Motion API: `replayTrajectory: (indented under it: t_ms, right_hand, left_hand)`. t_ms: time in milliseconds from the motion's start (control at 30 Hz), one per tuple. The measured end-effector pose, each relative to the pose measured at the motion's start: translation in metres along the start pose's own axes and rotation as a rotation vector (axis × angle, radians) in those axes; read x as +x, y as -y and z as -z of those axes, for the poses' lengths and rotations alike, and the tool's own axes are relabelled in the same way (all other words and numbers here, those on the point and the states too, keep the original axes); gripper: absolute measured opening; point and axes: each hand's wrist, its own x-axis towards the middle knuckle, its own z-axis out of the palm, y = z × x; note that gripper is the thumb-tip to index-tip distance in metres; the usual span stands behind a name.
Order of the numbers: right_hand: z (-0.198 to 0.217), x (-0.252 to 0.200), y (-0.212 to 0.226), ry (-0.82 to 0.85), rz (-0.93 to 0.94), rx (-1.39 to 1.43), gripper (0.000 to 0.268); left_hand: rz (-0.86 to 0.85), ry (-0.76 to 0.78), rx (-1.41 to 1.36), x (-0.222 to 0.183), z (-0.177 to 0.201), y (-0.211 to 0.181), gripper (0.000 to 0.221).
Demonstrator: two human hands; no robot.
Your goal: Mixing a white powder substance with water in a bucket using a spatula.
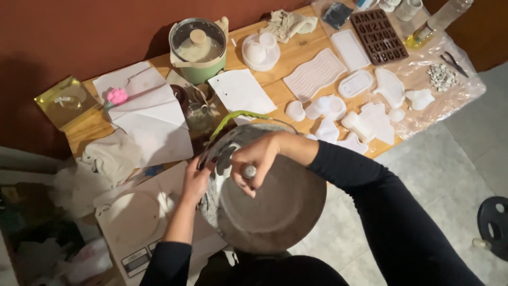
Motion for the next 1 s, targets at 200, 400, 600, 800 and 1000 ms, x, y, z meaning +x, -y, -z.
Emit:
replayTrajectory:
  t_ms: [200, 400, 600, 800, 1000]
  right_hand:
    - [-0.026, -0.057, -0.051, -0.838, 0.089, 0.200, 0.027]
    - [-0.118, -0.079, -0.050, -1.383, -0.046, 0.185, 0.011]
    - [-0.196, -0.032, -0.080, -2.253, -0.095, 0.218, 0.013]
    - [-0.183, -0.020, -0.016, -1.887, -0.408, 0.042, 0.014]
    - [-0.150, -0.047, 0.009, -1.158, -0.126, 0.119, 0.013]
  left_hand:
    - [0.039, 0.021, -0.165, 0.003, 0.002, 0.013, 0.041]
    - [0.030, 0.004, -0.119, -0.004, -0.009, -0.019, 0.046]
    - [0.056, -0.012, -0.070, -0.005, -0.016, -0.041, 0.046]
    - [-0.091, 0.024, -0.097, 0.008, -0.014, -0.015, 0.046]
    - [-0.106, 0.030, -0.027, 0.005, -0.015, -0.026, 0.045]
